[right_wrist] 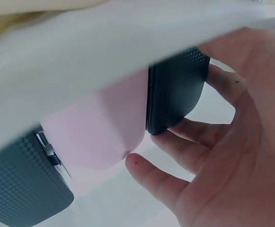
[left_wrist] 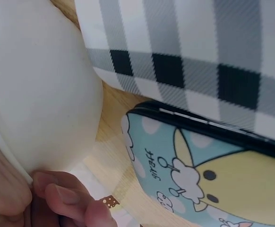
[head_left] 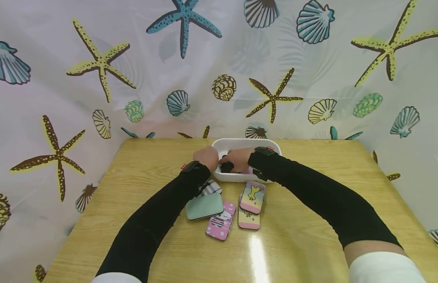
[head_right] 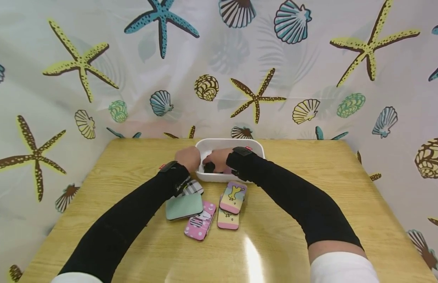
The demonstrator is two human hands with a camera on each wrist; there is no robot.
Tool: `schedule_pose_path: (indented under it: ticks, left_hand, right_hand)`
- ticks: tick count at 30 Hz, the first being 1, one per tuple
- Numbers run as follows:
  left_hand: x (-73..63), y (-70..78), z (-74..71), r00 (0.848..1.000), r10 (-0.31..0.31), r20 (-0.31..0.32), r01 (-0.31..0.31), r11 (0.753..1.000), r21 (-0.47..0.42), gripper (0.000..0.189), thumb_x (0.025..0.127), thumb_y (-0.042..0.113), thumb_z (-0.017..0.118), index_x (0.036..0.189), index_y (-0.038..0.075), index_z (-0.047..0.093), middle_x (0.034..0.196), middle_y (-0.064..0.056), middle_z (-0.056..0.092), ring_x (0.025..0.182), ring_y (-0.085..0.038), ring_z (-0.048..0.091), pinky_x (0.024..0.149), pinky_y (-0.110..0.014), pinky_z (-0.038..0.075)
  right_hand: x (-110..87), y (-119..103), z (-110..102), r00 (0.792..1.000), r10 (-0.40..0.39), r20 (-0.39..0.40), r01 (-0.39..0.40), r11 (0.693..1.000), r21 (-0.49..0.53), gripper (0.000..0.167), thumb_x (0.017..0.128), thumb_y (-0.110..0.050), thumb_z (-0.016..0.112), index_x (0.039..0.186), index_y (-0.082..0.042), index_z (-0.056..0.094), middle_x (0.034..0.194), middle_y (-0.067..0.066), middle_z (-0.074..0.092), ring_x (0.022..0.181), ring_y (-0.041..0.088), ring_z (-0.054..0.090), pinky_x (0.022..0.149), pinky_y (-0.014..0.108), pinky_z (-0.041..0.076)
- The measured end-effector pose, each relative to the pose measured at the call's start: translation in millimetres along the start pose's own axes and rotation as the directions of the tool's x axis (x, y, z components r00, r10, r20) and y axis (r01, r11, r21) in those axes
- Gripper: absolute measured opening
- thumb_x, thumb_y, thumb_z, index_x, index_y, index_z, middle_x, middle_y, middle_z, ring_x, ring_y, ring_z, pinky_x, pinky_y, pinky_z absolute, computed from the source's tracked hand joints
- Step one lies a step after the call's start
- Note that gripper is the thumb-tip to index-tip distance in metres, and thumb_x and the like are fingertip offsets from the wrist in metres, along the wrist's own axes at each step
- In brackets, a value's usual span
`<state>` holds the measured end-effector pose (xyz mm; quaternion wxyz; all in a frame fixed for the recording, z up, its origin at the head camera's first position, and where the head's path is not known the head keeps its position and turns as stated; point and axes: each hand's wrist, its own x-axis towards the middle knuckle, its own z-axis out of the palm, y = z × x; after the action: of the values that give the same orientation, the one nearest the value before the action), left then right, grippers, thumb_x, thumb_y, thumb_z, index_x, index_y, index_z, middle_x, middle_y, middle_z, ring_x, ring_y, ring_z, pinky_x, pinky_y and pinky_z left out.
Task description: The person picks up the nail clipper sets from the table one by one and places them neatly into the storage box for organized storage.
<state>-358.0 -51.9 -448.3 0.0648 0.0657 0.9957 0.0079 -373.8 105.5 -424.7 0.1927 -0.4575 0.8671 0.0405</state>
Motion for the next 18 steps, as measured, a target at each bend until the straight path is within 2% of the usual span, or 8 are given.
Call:
schedule_pose_path:
  ticks: [6, 10, 13, 15, 18]
  left_hand:
    - [-1.7, 2.5, -0.8, 1.0, 0.001, -0.011, -0.001, 1.0, -0.002, 0.024, 0.103, 0.023, 0.053, 0.107, 0.009, 0.072, 0.103, -0.006, 0.072, 0.091, -0.024, 0.071, 0.076, -0.043, 0.059]
    - [2.9, 2.3, 4.8, 0.999, 0.014, -0.036, -0.014, 1.0, -0.013, 0.023, 0.103, 0.021, 0.053, 0.104, 0.009, 0.072, 0.101, -0.007, 0.072, 0.09, -0.024, 0.072, 0.075, -0.044, 0.059]
    - [6.9, 0.6, 7.8, 0.999, 0.016, -0.048, -0.016, 1.0, -0.01, 0.023, 0.103, 0.02, 0.052, 0.102, 0.008, 0.072, 0.1, -0.007, 0.072, 0.089, -0.024, 0.071, 0.074, -0.044, 0.059]
    - [7.0, -0.1, 6.8, 0.999, 0.014, -0.041, -0.015, 1.0, -0.002, 0.023, 0.103, 0.019, 0.051, 0.101, 0.008, 0.072, 0.099, -0.007, 0.072, 0.087, -0.024, 0.071, 0.073, -0.044, 0.059]
    - [5.3, 0.5, 3.8, 1.0, 0.006, -0.008, -0.006, 1.0, 0.004, 0.025, 0.105, 0.019, 0.049, 0.103, 0.008, 0.071, 0.098, -0.007, 0.072, 0.086, -0.023, 0.071, 0.073, -0.044, 0.059]
  right_hand:
    - [-1.0, 6.7, 8.6, 1.0, 0.026, -0.003, -0.026, 1.0, 0.007, 0.062, 0.096, -0.027, 0.068, 0.152, -0.016, 0.045, 0.125, 0.016, 0.065, 0.103, 0.022, 0.058, 0.097, 0.04, 0.047]
    - [-16.2, 2.6, 4.8, 0.996, 0.085, -0.039, -0.082, 0.994, 0.076, 0.061, 0.097, -0.031, 0.066, 0.152, -0.016, 0.045, 0.142, 0.015, 0.057, 0.124, 0.024, 0.057, 0.108, 0.041, 0.043]
    - [-38.8, -10.2, -5.1, 0.984, 0.118, -0.136, -0.101, 0.987, 0.121, 0.054, 0.098, -0.029, 0.064, 0.148, -0.013, 0.051, 0.147, 0.013, 0.053, 0.132, 0.026, 0.054, 0.11, 0.042, 0.042]
    - [-55.4, -21.2, -11.5, 0.967, 0.108, -0.23, -0.08, 0.989, 0.125, 0.046, 0.099, -0.025, 0.064, 0.143, -0.012, 0.057, 0.141, 0.013, 0.059, 0.124, 0.025, 0.059, 0.106, 0.041, 0.046]
    - [-77.5, -34.4, -13.3, 0.921, 0.042, -0.388, -0.016, 0.997, 0.071, 0.033, 0.098, -0.021, 0.063, 0.128, -0.01, 0.068, 0.122, 0.008, 0.069, 0.106, 0.021, 0.064, 0.094, 0.037, 0.051]
